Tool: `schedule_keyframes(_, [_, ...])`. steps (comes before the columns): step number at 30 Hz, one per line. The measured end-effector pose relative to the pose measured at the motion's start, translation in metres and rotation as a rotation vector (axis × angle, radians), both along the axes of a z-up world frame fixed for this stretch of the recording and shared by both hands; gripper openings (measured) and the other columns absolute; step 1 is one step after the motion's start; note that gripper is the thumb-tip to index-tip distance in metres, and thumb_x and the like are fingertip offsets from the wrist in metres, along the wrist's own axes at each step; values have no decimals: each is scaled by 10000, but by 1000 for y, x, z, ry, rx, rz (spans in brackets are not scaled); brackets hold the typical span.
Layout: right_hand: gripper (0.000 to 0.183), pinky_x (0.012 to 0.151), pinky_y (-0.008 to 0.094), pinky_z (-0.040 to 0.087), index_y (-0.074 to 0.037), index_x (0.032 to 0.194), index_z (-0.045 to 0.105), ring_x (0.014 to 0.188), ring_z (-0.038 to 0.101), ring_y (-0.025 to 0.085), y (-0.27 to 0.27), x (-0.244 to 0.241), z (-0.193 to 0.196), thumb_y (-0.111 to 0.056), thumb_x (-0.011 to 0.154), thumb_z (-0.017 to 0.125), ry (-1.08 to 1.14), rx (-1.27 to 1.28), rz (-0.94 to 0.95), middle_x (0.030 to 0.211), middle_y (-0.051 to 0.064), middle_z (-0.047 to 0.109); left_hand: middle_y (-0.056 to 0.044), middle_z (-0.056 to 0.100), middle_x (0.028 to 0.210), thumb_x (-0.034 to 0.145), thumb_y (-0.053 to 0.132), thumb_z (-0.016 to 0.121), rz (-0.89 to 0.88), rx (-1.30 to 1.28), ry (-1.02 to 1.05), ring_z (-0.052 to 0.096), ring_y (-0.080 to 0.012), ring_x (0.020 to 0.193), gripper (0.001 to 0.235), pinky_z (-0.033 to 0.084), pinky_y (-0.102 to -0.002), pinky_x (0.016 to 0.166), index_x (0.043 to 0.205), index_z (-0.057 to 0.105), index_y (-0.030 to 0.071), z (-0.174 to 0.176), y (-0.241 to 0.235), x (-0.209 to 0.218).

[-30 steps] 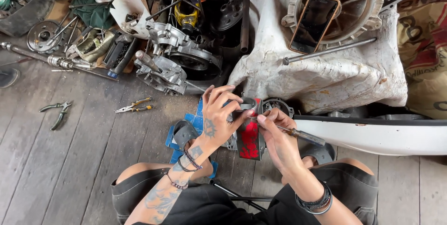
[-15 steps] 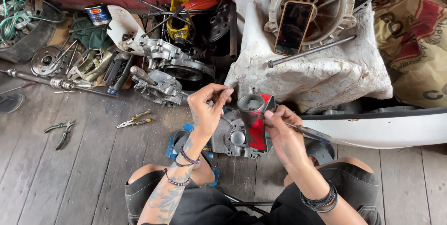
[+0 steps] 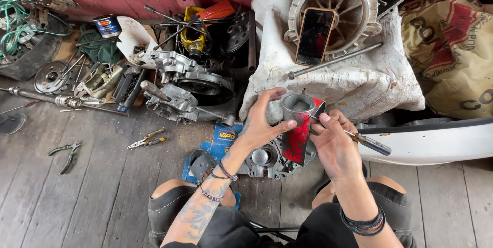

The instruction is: The person is cleaning the internal surface of a motorcycle engine cylinder by scraping it with a flathead screwdriver.

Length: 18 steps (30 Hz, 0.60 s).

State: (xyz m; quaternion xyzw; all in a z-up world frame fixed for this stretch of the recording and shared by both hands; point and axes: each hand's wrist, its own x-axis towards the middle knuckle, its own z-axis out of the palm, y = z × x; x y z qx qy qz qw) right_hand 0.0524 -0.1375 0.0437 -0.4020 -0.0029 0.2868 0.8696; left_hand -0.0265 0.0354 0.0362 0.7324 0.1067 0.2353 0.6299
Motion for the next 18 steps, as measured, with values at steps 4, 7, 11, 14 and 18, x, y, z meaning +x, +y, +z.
schedule_keyframes(4, [199,745,366,586,-111,873,502,836,780,251,-8,5,-7,-22,967,652,-37,-21,-4,775,15,605,-159,550,1394,811,518,791,86,-52,-153,485,-369,1341,722,342,-643,1087,1349,536,109,23,-15,7])
schedule_keyframes(7, [198,703,327,572,-110,865,516,801,762,220,-7,4,-15,-27,967,664,-24,-47,4,776,15,603,-41,627,1271,832,505,784,106,199,-320,481,-333,1359,387,346,-515,1152,1093,749,221,31,-17,11])
schedule_keyframes(11, [219,763,374,588,-89,853,498,762,731,203,-2,4,-21,-1,969,662,-8,-27,19,769,26,578,-9,662,1213,824,329,828,41,283,-338,459,-337,1393,183,340,-466,1178,973,774,237,31,-18,14])
schedule_keyframes(14, [220,769,368,578,-84,853,496,722,694,167,1,1,-6,8,971,658,3,-10,14,753,8,530,-1,680,1173,831,294,828,28,270,-338,472,-323,1383,127,345,-452,1175,935,778,240,36,-16,15])
schedule_keyframes(18, [237,770,353,566,-80,831,503,705,683,152,-2,1,-12,-8,973,679,-25,-51,1,731,13,525,15,683,1136,844,299,822,16,295,-270,490,-309,1360,72,365,-455,1161,863,780,243,46,-9,15])
